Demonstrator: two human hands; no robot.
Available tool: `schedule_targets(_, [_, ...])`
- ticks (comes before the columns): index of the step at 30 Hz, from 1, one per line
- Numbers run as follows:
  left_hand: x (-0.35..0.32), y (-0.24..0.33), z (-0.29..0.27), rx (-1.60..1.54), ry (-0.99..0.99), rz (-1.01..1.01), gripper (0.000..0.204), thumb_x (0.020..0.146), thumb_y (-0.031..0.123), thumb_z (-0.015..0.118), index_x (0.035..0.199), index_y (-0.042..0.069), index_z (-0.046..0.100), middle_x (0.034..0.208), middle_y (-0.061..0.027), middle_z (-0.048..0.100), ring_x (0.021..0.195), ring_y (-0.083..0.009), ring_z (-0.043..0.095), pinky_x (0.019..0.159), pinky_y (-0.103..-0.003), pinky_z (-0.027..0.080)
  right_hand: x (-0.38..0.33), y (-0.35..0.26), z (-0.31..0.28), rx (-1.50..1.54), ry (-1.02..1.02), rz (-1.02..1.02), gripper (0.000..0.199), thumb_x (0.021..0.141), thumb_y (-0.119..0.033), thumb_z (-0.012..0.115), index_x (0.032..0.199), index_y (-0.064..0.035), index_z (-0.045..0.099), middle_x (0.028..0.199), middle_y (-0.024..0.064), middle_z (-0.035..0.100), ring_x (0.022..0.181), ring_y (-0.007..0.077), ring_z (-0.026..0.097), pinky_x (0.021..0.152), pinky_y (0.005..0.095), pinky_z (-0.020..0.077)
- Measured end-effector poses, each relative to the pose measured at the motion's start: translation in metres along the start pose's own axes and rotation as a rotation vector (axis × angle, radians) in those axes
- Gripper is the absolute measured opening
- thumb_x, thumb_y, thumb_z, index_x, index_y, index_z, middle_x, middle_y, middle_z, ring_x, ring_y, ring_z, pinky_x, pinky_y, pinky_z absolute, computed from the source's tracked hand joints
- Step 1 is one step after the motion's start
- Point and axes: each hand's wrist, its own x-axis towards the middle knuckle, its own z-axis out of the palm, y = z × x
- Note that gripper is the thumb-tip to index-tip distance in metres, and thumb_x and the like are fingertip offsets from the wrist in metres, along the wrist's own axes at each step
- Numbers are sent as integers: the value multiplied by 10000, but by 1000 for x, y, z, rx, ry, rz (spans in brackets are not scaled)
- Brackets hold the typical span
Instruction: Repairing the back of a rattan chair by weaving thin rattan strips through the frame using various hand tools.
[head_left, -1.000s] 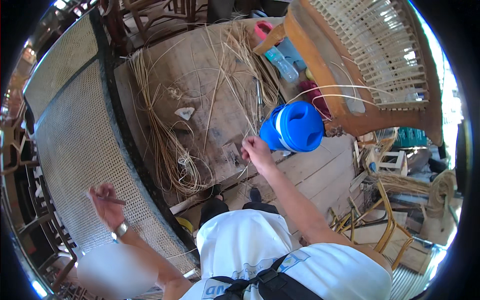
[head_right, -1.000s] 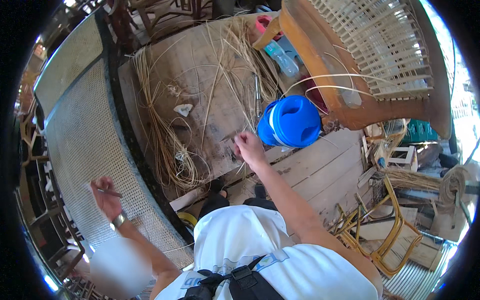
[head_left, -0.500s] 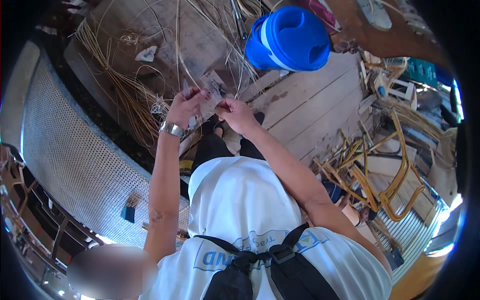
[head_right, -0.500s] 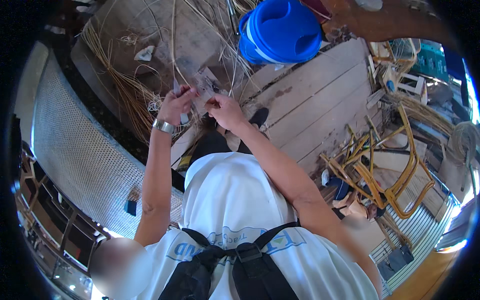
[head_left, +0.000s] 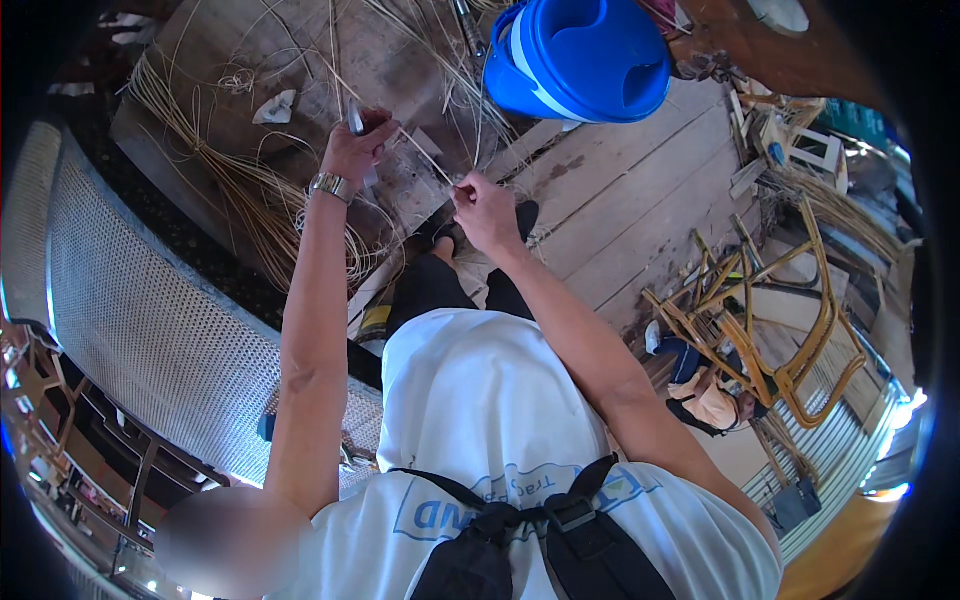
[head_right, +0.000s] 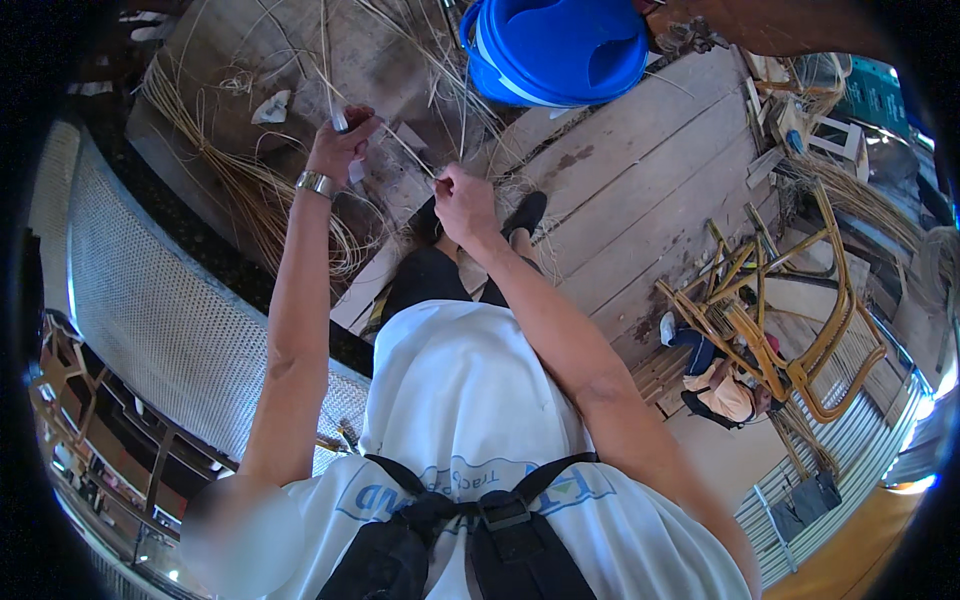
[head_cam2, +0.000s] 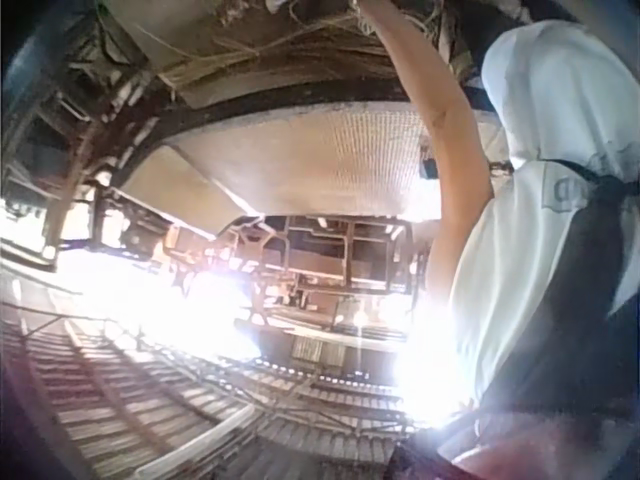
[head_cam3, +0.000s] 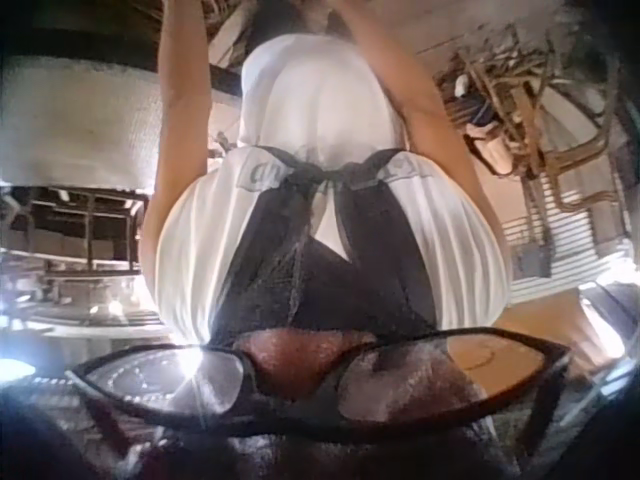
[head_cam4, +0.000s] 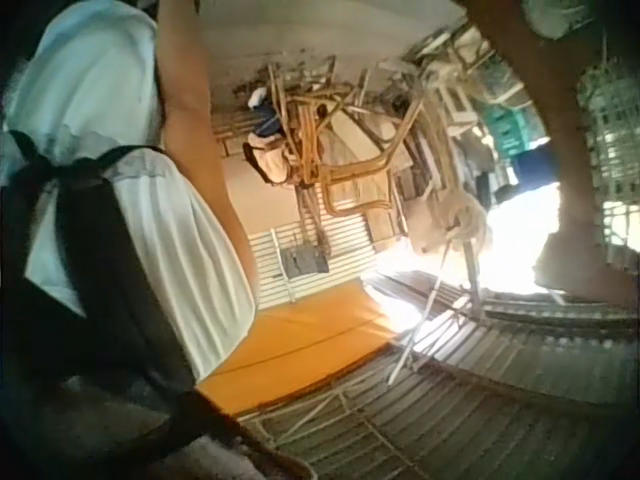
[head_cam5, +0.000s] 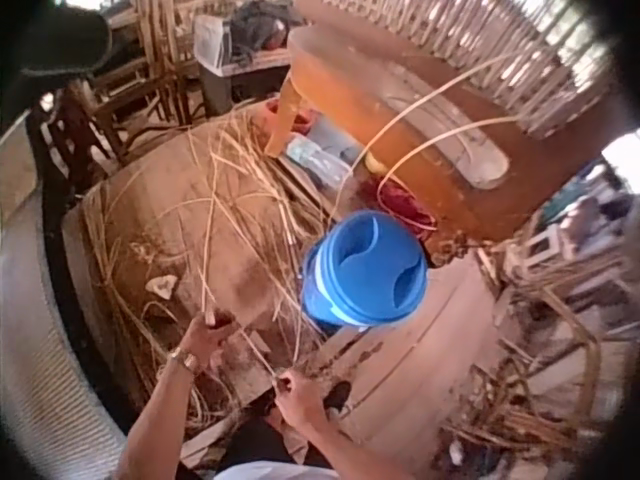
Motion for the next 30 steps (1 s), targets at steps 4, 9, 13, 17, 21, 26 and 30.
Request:
schedule_targets(4, [6,-11,-4,15,30,-46,201,850,122,761,1001,57,645,765,6,654,527,-57,483,460,-222,364,1,-8,-4,-241,73,-165,81,861,-136,643,863,-77,587,787,158,661,736,373,663,614,462,520])
schedule_targets(9, [9,-15,-2,-57,81,-38,207,850,120,759,1005,54,638,783,-10,673,518,-61,493,443,-221,366,1,-14,-6,-364,108,-306,94,827,-125,646,878,-97,573,854,117,648,752,356,665,629,455,539])
schedule_targets(13, [17,-22,0,174,107,-35,245,841,133,770,1024,47,632,783,-30,692,503,-69,515,428,-231,378,5,-11,-5,-482,37,-290,130,799,-116,643,909,-105,575,913,107,651,786,335,673,651,446,549])
schedule_targets(17, [19,-28,-1,212,157,-53,263,846,139,768,1041,38,624,753,-37,685,493,-82,535,423,-241,387,6,-9,1,-546,-26,-269,165,790,-124,647,937,-102,576,933,112,651,788,334,676,662,444,555])
schedule_targets(21, [0,-15,1,185,327,-15,381,949,392,601,1051,26,620,761,-55,685,495,-103,550,422,-260,381,8,-9,8,-570,-32,-252,140,795,-125,643,918,-98,583,885,124,656,776,344,675,642,448,551])
schedule_targets(26, [-47,-20,-16,298,153,-77,522,979,494,488,1006,0,651,770,-60,685,654,-107,609,605,-242,448,11,-8,16,-517,-1,-156,106,796,-112,640,883,-88,585,794,137,659,746,356,668,624,467,537])
schedule_targets(30, [-80,-30,2,410,81,-23,350,979,341,547,1019,14,664,741,-42,668,637,-91,595,593,-243,461,6,-2,20,-506,34,-132,84,803,-130,638,862,-82,603,746,137,661,710,360,667,636,453,533])
